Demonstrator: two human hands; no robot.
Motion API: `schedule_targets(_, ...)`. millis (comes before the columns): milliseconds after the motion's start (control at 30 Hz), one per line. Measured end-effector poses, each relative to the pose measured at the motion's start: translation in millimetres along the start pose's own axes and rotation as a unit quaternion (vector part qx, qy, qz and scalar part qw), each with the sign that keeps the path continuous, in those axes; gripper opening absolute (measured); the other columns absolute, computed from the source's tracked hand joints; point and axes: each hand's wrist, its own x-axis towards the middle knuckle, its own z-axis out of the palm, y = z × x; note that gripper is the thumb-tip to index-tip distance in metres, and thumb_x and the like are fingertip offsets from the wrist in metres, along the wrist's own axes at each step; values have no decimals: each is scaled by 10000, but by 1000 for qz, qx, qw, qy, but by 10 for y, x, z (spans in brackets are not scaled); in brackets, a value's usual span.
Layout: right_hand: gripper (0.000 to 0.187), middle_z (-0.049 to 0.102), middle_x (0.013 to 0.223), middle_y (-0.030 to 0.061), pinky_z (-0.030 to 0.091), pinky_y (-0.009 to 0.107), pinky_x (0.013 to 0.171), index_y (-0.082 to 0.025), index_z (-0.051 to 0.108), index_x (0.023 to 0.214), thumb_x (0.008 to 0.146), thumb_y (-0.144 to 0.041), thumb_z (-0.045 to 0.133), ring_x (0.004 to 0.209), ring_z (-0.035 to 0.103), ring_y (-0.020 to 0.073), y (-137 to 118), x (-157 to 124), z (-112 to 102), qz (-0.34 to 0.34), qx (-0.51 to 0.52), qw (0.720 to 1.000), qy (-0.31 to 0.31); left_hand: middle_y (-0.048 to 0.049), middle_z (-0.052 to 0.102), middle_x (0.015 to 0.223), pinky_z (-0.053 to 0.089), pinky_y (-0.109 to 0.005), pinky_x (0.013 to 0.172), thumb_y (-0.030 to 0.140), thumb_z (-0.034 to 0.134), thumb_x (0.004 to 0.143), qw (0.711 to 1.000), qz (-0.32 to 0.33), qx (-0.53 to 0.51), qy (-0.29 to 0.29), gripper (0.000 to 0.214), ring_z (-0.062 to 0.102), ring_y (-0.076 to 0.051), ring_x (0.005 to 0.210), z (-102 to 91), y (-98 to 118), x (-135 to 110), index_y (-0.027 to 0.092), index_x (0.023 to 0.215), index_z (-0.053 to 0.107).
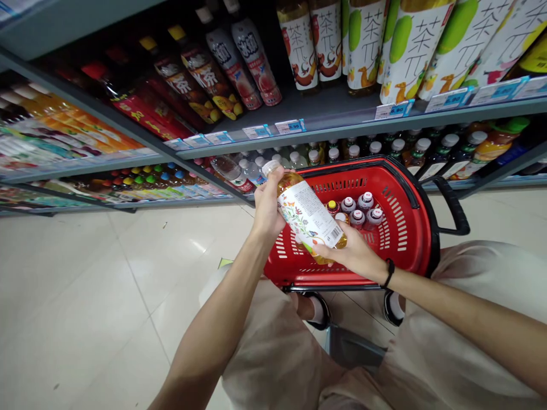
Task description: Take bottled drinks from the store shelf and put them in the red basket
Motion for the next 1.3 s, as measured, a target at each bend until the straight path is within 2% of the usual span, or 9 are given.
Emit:
schedule_targets(100,666,735,1282,109,595,416,994,-168,659,1318,771,-453,907,1146,714,296,18,0,-68,7,-14,1000,-16,-102,751,901,541,-357,799,505,848,766,1000,-20,2,-9,379,721,-226,855,-2,-1,-1,163,894,745)
schedule_targets(267,671,743,1256,136,594,423,966,-149,687,1304,760,-478,903,1087,738,308,-14,-48,-154,71,62,995,-40,-87,760,991,544,-354,907,474,820,772,995,-49,-56,-63,354,718,-244,988,17,56,-31,170,942,756)
schedule_targets(433,665,749,1219,172,599,445,951,-147,717,1272,768,-560,850,1090,739,344,-105,-148,-139,105,155,975,-119,-76,759,1123,543,-397,987,451,743,848,985,-52,-110,-122,283,697,-272,1147,41,119,-66,185,944,749)
schedule_targets(533,690,734,1258,179,586,489,990,-161,688,1323,797,-589,811,1138,723,363,-127,-156,-120,108,153,971,-149,-87,763,1154,536,-403,1007,465,803,824,981,-46,-123,-141,317,703,-275,1150,46,152,-78,181,962,769)
schedule_targets(767,731,665,1414,125,490,447,1154,-211,631,1401,838,-648,792,1296,645,307,-47,-5,16,76,44,996,-7,-140,778,1017,553,-352,806,452,921,702,994,-30,-69,-81,427,724,-219,823,31,179,-131,124,934,776)
schedule_targets(867,790,706,1345,129,490,453,1152,-197,659,1360,786,-723,791,1267,663,317,22,56,-4,104,74,992,-12,-143,778,993,563,-374,822,432,927,692,991,-56,-80,-88,406,732,-252,867,-8,173,-127,125,908,773)
schedule_targets(1000,846,741,1272,122,542,469,1074,-224,702,1291,720,-849,731,1257,667,336,41,89,-85,161,110,981,-23,-140,780,1029,568,-404,859,413,893,744,981,-86,-101,-144,323,738,-288,937,-92,216,-115,148,898,794)
schedule_targets(1167,794,754,1236,129,576,500,981,-216,721,1250,868,-870,486,1221,684,347,-32,71,-102,220,140,965,-38,-169,768,1079,562,-390,816,413,884,770,977,-106,-78,-169,342,730,-254,850,-153,231,-139,131,940,793)
schedule_targets(1300,691,756,1240,105,538,484,1054,-219,717,1255,921,-778,484,1240,675,323,78,67,-189,229,122,966,3,-153,758,1056,557,-359,820,442,848,789,978,-34,16,-204,384,720,-234,886,-168,126,-169,133,990,742)
